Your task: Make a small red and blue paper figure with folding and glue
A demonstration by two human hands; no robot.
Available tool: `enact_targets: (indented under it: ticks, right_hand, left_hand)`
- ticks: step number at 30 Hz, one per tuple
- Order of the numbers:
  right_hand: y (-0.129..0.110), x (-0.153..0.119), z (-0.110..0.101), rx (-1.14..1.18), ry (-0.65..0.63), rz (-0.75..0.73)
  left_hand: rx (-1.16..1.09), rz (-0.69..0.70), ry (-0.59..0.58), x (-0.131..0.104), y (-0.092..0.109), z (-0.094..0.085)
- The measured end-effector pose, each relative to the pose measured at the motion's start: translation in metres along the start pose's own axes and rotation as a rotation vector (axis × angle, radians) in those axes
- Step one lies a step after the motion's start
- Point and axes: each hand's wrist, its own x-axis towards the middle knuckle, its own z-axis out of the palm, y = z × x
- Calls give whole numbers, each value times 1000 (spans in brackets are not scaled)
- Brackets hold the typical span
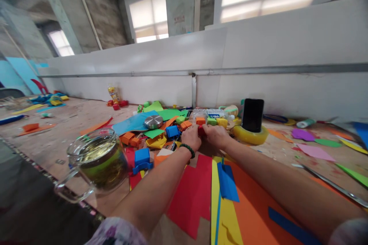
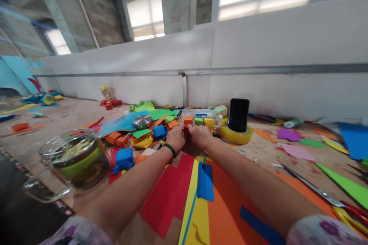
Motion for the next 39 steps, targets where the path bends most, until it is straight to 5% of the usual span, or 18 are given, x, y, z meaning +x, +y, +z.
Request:
enact_targets:
  ticks: [18,39]
  right_hand:
    - [16,-8,-12,-27,71,31]
    - [15,3,-8,-5,1,-23]
  left_hand:
    - [-51,-137,-31,2,-6,0]
    - [-139,-199,-43,11,-6,10]
